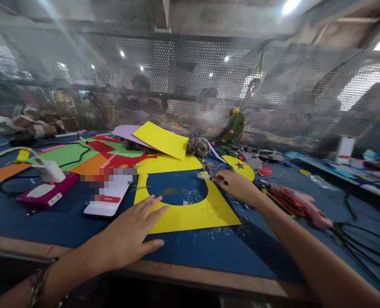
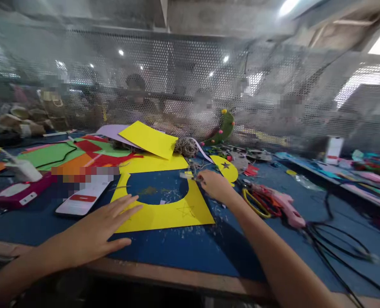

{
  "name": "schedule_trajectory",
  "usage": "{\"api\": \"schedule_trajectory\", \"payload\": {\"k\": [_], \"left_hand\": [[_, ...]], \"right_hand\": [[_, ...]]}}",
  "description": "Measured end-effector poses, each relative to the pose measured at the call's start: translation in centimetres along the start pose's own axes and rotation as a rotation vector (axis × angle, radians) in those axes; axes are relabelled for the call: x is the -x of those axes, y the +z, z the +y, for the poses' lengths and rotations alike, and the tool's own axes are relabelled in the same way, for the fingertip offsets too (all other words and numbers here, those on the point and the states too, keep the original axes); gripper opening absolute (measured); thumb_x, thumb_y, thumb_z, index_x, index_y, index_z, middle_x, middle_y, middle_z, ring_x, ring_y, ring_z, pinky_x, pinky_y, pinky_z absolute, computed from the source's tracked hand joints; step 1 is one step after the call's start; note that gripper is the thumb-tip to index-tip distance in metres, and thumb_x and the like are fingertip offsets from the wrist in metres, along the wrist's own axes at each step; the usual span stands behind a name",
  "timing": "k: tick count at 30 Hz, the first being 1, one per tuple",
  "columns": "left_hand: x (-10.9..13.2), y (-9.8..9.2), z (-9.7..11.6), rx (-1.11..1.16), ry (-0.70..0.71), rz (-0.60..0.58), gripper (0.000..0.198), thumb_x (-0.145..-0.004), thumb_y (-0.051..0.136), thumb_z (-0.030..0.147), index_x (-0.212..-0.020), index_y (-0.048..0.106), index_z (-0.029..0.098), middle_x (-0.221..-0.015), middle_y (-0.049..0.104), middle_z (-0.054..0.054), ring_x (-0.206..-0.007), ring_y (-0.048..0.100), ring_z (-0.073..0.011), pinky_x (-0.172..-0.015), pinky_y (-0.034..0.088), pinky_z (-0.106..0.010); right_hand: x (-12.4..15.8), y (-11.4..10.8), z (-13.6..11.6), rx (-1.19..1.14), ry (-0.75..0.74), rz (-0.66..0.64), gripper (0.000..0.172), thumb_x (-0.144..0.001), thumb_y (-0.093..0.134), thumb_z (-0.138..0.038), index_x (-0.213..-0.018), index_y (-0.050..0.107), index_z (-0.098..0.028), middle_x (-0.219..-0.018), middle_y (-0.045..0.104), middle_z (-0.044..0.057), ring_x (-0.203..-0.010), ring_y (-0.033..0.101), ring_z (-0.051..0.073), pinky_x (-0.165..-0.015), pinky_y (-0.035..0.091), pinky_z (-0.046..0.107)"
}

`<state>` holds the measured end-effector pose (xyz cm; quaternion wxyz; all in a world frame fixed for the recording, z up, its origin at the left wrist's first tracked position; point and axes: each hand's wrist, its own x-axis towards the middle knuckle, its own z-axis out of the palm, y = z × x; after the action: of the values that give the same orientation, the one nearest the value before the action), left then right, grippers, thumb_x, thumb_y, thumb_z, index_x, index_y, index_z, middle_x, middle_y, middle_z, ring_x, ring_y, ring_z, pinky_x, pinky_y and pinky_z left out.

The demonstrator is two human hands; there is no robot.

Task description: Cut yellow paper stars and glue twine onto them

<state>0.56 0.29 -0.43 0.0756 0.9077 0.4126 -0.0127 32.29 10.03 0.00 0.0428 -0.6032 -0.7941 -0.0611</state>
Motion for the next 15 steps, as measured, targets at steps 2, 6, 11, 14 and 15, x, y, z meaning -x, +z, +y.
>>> {"api": "schedule_trajectory", "payload": {"k": [2,6,11,14,15], "left_hand": [[-0.3,0.1,0.0,0.016,0.020,-0.017,0.061,-0.083,0.031,0.050,-0.133,0.023,0.016,-0.140,0.018,-0.013,-0.126,0.018,-0.0291,-0.098,0.026,-0.049],[-0.9,0.0,-0.2,0.042,0.059,0.009,0.059,-0.082,0.038,0.048,-0.130,0.031,0.014,-0.136,0.029,-0.015,-0.123,0.027,-0.0304,-0.097,0.028,-0.048],[-1.8,-0.6,-0.7,0.152,0.122,0.046,0.058,-0.075,0.051,0.040,-0.125,0.035,0.016,-0.121,0.044,-0.012,-0.113,0.041,-0.0259,-0.093,0.034,-0.039],[-2.2,-1.4,-0.9,0.183,0.181,0.032,0.061,-0.072,0.056,0.036,-0.125,0.032,0.018,-0.119,0.042,-0.011,-0.110,0.042,-0.0249,-0.091,0.035,-0.037],[-2.4,-1.7,-0.9,0.187,0.199,0.033,0.063,-0.071,0.057,0.036,-0.125,0.031,0.018,-0.119,0.042,-0.011,-0.110,0.042,-0.0247,-0.091,0.036,-0.036]], "right_hand": [[0.2,-0.1,0.1,0.014,0.036,0.051,0.025,-0.075,0.041,-0.017,-0.096,0.054,-0.016,-0.089,0.062,0.009,-0.072,0.057,0.019,-0.055,0.038,0.024],[0.0,-0.4,0.7,0.020,0.096,0.167,0.039,-0.076,0.041,-0.015,-0.114,0.044,-0.014,-0.104,0.057,0.012,-0.079,0.057,0.021,-0.061,0.040,0.027],[0.8,-3.4,4.0,0.014,0.243,0.338,0.035,-0.080,0.041,-0.014,-0.115,0.042,-0.010,-0.109,0.051,0.014,-0.088,0.054,0.019,-0.076,0.041,0.030],[2.6,-5.6,7.0,0.003,0.346,0.343,0.024,-0.085,0.044,-0.026,-0.103,0.051,-0.014,-0.096,0.056,0.006,-0.081,0.055,0.014,-0.072,0.045,0.033],[3.3,-5.9,7.8,-0.008,0.361,0.347,0.024,-0.085,0.044,-0.028,-0.102,0.052,-0.014,-0.098,0.055,0.006,-0.082,0.055,0.014,-0.072,0.046,0.032]]}}
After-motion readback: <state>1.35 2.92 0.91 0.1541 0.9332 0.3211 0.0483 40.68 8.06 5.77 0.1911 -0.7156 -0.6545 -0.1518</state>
